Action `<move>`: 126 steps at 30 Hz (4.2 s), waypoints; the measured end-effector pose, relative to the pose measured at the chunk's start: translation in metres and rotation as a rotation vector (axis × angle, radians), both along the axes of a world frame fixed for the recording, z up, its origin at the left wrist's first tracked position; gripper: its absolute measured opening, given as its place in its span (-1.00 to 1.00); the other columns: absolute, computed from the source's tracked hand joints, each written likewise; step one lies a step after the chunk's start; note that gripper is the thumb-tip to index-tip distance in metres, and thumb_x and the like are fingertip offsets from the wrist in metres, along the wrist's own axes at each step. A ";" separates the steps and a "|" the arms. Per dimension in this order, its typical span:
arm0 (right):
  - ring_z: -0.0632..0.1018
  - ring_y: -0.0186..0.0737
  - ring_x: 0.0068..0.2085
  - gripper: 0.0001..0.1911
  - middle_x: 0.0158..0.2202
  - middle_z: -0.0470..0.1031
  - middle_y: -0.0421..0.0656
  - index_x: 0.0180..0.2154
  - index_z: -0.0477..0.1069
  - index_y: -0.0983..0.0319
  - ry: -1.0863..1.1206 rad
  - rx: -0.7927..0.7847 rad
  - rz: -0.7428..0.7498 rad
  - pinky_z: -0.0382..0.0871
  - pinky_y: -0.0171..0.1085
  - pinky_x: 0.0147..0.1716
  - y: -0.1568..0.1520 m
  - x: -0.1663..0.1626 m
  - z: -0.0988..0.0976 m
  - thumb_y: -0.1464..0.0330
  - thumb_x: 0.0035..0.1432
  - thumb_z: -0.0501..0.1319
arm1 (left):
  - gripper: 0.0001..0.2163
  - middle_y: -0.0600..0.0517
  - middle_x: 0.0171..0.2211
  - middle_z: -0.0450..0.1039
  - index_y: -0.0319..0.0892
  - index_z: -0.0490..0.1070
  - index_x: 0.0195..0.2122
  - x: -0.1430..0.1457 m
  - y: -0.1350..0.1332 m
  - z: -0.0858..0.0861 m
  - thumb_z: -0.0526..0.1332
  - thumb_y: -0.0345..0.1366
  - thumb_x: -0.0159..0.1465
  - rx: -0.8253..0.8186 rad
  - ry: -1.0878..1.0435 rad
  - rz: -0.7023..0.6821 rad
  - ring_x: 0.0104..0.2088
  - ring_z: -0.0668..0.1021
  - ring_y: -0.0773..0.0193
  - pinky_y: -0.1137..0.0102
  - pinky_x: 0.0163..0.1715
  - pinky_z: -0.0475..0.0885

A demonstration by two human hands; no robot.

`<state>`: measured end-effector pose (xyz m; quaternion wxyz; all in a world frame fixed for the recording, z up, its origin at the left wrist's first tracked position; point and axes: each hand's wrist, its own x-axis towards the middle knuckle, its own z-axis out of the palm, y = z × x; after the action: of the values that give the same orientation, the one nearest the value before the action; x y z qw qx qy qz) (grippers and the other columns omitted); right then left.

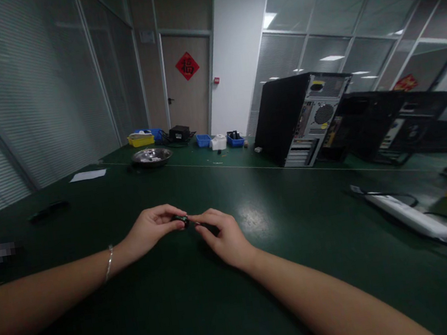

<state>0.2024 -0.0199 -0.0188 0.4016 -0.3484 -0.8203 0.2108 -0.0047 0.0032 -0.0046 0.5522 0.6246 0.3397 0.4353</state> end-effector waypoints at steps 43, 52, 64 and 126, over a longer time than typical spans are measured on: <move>0.48 -0.24 -0.23 -0.76 -0.21 0.50 -0.13 -0.06 0.44 0.16 -0.036 -0.026 -0.062 0.36 -0.25 -0.23 -0.004 -0.003 0.005 0.39 0.25 0.11 | -0.81 -0.01 -0.22 0.42 -0.21 0.43 -0.21 -0.005 0.007 -0.011 0.20 -0.46 0.14 -0.141 -0.025 -0.109 -0.19 0.47 0.23 0.30 -0.13 0.36; 0.47 -0.27 -0.28 -0.76 -0.23 0.49 -0.14 -0.07 0.44 0.17 -0.048 -0.020 -0.063 0.34 -0.29 -0.31 -0.004 -0.003 0.005 0.40 0.24 0.12 | -0.74 -0.04 -0.17 0.42 -0.15 0.30 -0.05 0.001 0.003 -0.007 0.12 -0.45 0.22 -0.199 -0.139 -0.070 -0.11 0.49 0.16 0.19 -0.07 0.37; 0.48 -0.23 -0.24 -0.76 -0.25 0.49 -0.13 -0.09 0.45 0.16 -0.071 0.012 -0.101 0.35 -0.26 -0.25 -0.001 -0.002 0.003 0.43 0.23 0.12 | -0.76 -0.04 -0.23 0.48 -0.22 0.44 -0.11 -0.001 0.006 -0.010 0.22 -0.32 0.20 -0.022 0.109 -0.010 -0.26 0.50 0.24 0.32 -0.22 0.41; 0.48 -0.26 -0.27 -0.82 -0.28 0.48 -0.16 -0.16 0.44 0.19 -0.080 0.051 -0.116 0.34 -0.30 -0.30 0.001 0.000 -0.006 0.45 0.19 0.15 | -0.77 -0.06 -0.30 0.52 -0.30 0.51 -0.18 -0.002 0.005 -0.009 0.30 -0.36 0.14 -0.190 0.025 -0.012 -0.33 0.51 0.28 0.33 -0.25 0.40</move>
<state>0.2024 -0.0189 -0.0244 0.3888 -0.3928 -0.8194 0.1521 -0.0069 0.0078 -0.0132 0.6074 0.5769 0.3825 0.3899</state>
